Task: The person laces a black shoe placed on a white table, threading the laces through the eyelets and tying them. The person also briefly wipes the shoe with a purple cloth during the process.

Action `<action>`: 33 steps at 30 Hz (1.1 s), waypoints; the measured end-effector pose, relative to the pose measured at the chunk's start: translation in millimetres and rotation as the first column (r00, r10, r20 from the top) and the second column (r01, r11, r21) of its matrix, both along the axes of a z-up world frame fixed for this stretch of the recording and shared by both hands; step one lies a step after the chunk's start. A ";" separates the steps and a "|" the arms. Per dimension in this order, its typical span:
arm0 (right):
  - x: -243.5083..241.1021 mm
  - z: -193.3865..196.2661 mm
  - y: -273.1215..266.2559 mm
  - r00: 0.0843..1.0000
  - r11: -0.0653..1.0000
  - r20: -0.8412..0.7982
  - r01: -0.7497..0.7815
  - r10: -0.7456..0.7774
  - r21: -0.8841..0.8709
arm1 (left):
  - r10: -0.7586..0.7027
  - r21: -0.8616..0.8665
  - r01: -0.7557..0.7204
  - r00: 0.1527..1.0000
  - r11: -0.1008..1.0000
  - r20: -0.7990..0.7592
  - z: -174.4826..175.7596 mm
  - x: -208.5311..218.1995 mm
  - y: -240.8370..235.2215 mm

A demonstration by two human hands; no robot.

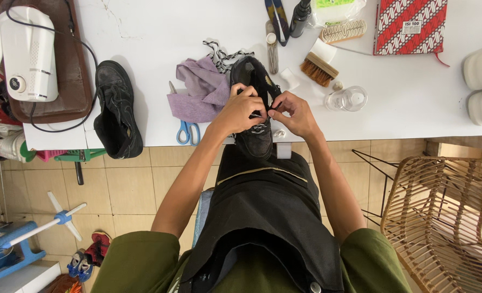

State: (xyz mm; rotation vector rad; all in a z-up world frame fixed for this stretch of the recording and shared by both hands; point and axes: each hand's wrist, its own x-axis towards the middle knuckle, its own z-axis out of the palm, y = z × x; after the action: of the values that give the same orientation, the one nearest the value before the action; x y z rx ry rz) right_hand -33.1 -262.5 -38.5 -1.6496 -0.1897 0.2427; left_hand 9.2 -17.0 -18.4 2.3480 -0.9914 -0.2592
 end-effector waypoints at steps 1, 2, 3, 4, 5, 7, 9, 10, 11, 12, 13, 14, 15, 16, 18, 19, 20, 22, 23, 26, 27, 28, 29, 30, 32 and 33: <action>0.1 -0.6 -0.8 1.000 1.000 -0.003 0.001 -0.001 0.019 | 0.008 -0.018 -0.008 1.000 1.000 -0.003 -2.5 -0.4 -0.3; 1.3 -1.0 -1.2 1.000 0.999 -0.004 0.002 -0.001 0.039 | 0.016 -0.036 -0.016 1.000 0.999 -0.004 -4.6 0.2 -0.2; 1.0 0.5 -0.4 1.000 0.999 -0.003 0.000 0.000 0.039 | 0.017 -0.036 -0.017 1.000 0.999 -0.003 -9.0 -1.4 1.4; 0.9 2.1 0.0 1.000 0.999 -0.012 0.003 -0.003 0.048 | 0.042 -0.054 -0.042 0.999 0.998 0.001 -13.4 -2.3 2.6; 0.8 3.4 0.2 1.000 0.998 -0.020 0.007 -0.005 0.056 | 0.067 -0.072 -0.067 0.998 0.995 0.006 -18.0 -3.0 3.5; 1.8 4.9 4.0 1.000 0.999 -0.012 0.017 -0.017 0.050 | 0.050 -0.049 -0.049 0.999 0.998 0.005 -23.8 0.8 5.3; -2.6 7.4 8.0 1.000 0.999 -0.007 0.023 -0.023 0.044 | 0.038 -0.027 -0.038 0.999 0.999 0.001 -22.6 -0.8 7.8; -2.2 10.0 9.7 1.000 0.999 -0.006 0.027 -0.027 0.036 | 0.015 -0.035 -0.017 0.998 0.999 -0.059 -17.1 1.1 9.1; -1.5 12.9 11.4 1.000 0.999 -0.006 0.031 -0.031 0.028 | -0.009 -0.045 0.004 0.993 0.999 -0.119 -11.3 3.2 10.5; -0.9 14.9 11.3 0.999 0.999 -0.003 0.033 -0.033 0.028 | -0.011 -0.044 0.005 0.993 0.999 -0.116 -4.0 5.6 13.0; -0.3 16.6 11.0 0.999 0.999 -0.006 0.033 -0.032 0.026 | -0.038 -0.013 0.037 0.988 0.999 -0.147 3.1 7.9 15.4; -2.9 17.8 10.6 0.999 0.999 -0.015 0.030 -0.030 0.025 | -0.062 0.018 0.067 0.981 0.998 -0.183 9.6 6.5 17.8; -3.8 17.7 11.8 0.999 0.999 -0.017 0.030 -0.029 0.026 | -0.062 0.019 0.066 0.981 0.998 -0.186 5.9 4.8 17.5; -3.4 17.9 13.2 0.999 0.999 -0.014 0.031 -0.031 -0.009 | -0.032 0.022 0.037 0.981 0.999 -0.189 2.4 4.4 17.4; -2.4 18.7 14.5 0.999 0.998 -0.007 0.037 -0.038 -0.044 | -0.008 0.026 0.013 0.982 1.000 -0.189 2.3 3.5 17.2; -1.8 19.0 14.3 0.999 0.998 -0.008 0.040 -0.041 -0.050 | 0.028 0.031 -0.022 0.981 0.999 -0.193 5.2 2.9 17.0; -4.5 18.6 14.0 0.999 0.998 -0.015 0.041 -0.042 -0.056 | 0.066 0.037 -0.059 0.977 0.998 -0.202 7.2 -1.5 16.9; -5.5 23.0 14.3 0.999 0.998 -0.012 0.045 -0.046 -0.052 | 0.063 0.024 -0.060 0.974 0.998 -0.218 9.2 1.8 15.0; -5.1 25.6 15.0 0.999 0.998 -0.006 0.047 -0.047 -0.049 | 0.064 0.010 -0.063 0.970 0.998 -0.233 10.6 3.9 14.8; -4.1 19.5 15.5 0.999 0.997 0.014 0.047 -0.046 -0.059 | 0.047 0.080 -0.037 0.990 0.996 -0.133 7.2 4.4 16.3; -5.4 18.3 14.8 0.999 0.997 0.014 0.047 -0.046 -0.059 | 0.047 0.080 -0.037 0.990 0.996 -0.133 3.8 1.5 13.2; -5.1 17.5 14.1 0.999 0.997 0.011 0.042 -0.041 -0.069 | 0.058 0.042 -0.053 0.989 0.998 -0.137 0.8 0.5 10.0; -4.7 16.8 13.5 0.999 0.996 0.007 0.037 -0.036 -0.078 | 0.069 0.004 -0.069 0.988 0.998 -0.142 -2.2 -0.5 6.9; -5.3 18.3 14.3 0.999 0.996 0.008 0.038 -0.037 -0.079 | 0.068 0.003 -0.068 0.988 0.998 -0.141 -4.4 0.4 8.9; -6.6 21.2 14.9 0.999 0.996 0.019 0.038 -0.036 -0.086 | 0.043 -0.039 -0.050 0.985 0.998 -0.166 -8.9 2.2 12.2; -6.5 18.4 14.7 0.999 0.996 0.019 0.038 -0.037 -0.086 | 0.042 -0.040 -0.050 0.985 0.998 -0.165 -7.6 2.8 14.6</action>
State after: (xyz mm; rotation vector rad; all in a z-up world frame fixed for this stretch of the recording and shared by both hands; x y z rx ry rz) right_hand -39.6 -247.8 -20.2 -1.7404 -0.1631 0.2104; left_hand 12.0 -2.4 -26.1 2.2658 -0.8541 -0.4023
